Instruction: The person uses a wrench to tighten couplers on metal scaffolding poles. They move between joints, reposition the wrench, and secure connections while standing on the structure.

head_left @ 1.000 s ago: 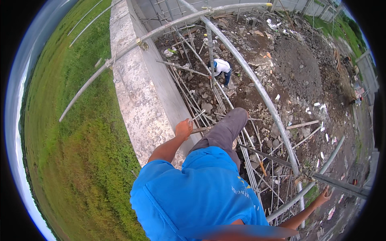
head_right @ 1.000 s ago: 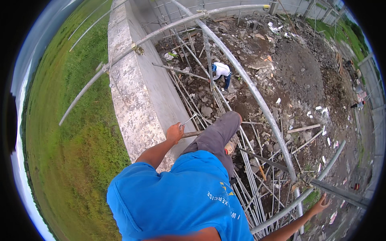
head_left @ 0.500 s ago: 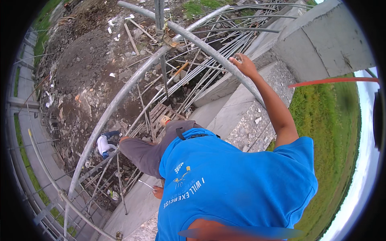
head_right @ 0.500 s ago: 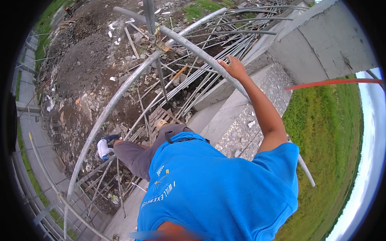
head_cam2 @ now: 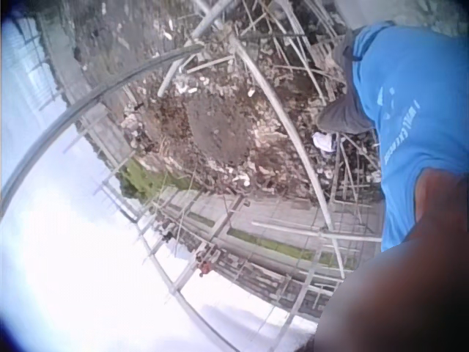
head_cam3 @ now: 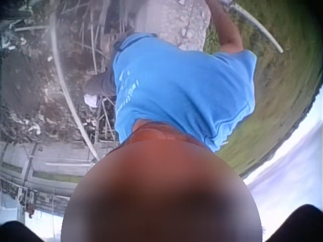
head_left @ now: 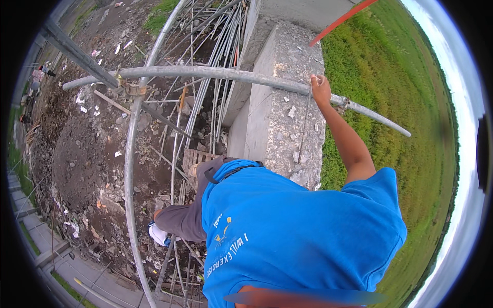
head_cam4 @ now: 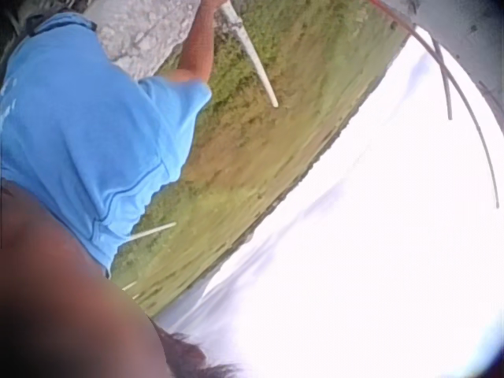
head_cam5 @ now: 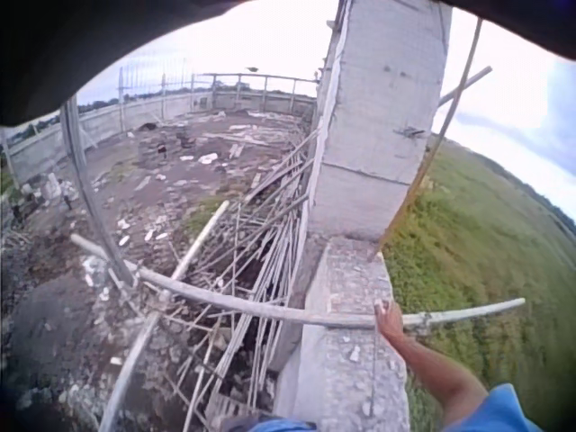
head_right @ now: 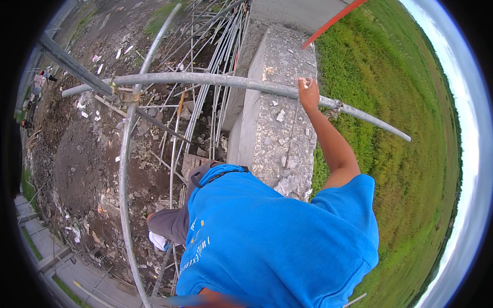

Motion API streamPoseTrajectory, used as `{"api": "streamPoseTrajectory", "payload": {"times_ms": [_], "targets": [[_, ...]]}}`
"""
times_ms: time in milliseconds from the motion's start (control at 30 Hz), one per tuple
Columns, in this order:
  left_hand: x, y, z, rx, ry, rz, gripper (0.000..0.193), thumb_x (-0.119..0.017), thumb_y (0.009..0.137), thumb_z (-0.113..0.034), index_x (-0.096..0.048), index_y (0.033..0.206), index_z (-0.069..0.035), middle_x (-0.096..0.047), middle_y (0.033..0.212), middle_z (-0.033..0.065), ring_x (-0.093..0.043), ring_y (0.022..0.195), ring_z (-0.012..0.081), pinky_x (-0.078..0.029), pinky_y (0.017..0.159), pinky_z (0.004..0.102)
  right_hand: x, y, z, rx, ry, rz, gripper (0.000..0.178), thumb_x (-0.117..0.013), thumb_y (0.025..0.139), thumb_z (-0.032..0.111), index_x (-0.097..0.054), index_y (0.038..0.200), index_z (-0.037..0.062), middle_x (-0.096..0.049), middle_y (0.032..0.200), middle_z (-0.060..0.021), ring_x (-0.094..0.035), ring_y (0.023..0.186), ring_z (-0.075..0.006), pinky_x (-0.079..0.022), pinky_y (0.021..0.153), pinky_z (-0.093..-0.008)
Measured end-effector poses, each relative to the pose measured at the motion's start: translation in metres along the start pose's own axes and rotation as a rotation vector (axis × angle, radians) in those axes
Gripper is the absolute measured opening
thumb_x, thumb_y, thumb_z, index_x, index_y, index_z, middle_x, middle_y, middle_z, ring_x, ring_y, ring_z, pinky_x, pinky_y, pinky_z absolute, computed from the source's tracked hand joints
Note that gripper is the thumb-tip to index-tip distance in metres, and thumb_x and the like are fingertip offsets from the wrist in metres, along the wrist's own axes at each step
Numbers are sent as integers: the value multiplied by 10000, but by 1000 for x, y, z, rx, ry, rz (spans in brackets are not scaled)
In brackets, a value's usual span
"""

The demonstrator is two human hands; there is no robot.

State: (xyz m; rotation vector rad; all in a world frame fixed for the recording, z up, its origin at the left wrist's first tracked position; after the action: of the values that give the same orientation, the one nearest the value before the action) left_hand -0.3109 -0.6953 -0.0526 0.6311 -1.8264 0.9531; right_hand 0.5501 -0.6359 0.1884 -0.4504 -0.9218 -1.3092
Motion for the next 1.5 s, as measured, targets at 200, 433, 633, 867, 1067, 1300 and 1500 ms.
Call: {"api": "streamPoseTrajectory", "payload": {"times_ms": [200,433,633,867,1067,1300,1500], "targets": [[0,9,-13,-39,31,7,571,-471,1030,-453,-717,968,58,-709,944,296,-661,869,506,-488,773,600,-43,-119,-63,-126,-271,180,811,-692,919,527,-434,1453,-26,-573,1346,-311,-533,1279,-465,-428,1074,-518],[12,10,-20,-66,38,-12,574,-467,1032,-455,-719,971,57,-710,949,296,-662,873,503,-492,776,597,-54,-146,-58,-307,-84,233,686,-605,997,341,-311,1493,-31,-636,1189,-362,-624,1105,-521,-473,965,-556],[23,15,-19,-91,59,-45,577,-463,1034,-456,-721,974,56,-711,954,295,-664,877,500,-496,778,595,-64,-153,-54,-320,8,196,647,-594,1004,272,-303,1488,-43,-655,1141,-336,-621,1081,-517,-460,941,-570],[19,16,-15,-115,8,-40,581,-458,1037,-458,-724,977,55,-711,960,294,-666,881,497,-500,781,592,-29,-160,-7,152,-231,-1,873,-713,919,256,-202,1583,9,-419,1492,-305,-403,1409,-451,-368,1137,-486],[21,-8,19,4,-66,-88,584,-454,1038,-460,-726,980,54,-712,965,294,-667,884,495,-504,783,589,-58,-158,-52,-302,55,200,826,-700,940,278,-229,1545,-28,-424,1477,-334,-472,1352,-466,-399,1115,-503],[25,-44,60,113,-146,-141,587,-449,1041,-461,-728,983,53,-713,971,293,-669,888,491,-508,786,586,-80,-154,-71,-362,-3,165,443,-533,1018,238,-396,1368,4,-659,1171,-326,-649,1079,-503,-475,922,-605],[37,-63,75,143,-170,-139,590,-445,1043,-463,-730,985,52,-714,976,293,-671,892,489,-511,788,584,-89,-153,-71,-364,-112,159,315,-503,1012,177,-419,1296,72,-681,1116,-303,-672,1039,-499,-493,874,-602]]}}
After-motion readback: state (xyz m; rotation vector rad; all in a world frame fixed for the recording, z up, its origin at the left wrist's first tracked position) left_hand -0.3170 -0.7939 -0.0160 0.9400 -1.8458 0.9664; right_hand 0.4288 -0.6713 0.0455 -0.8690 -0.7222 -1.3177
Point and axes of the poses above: each hand's wrist, its own y-axis towards the middle knuckle, its own x-axis out of the back of the hand, z = x × y, the point moved 8 cm from there along y, towards the middle knuckle
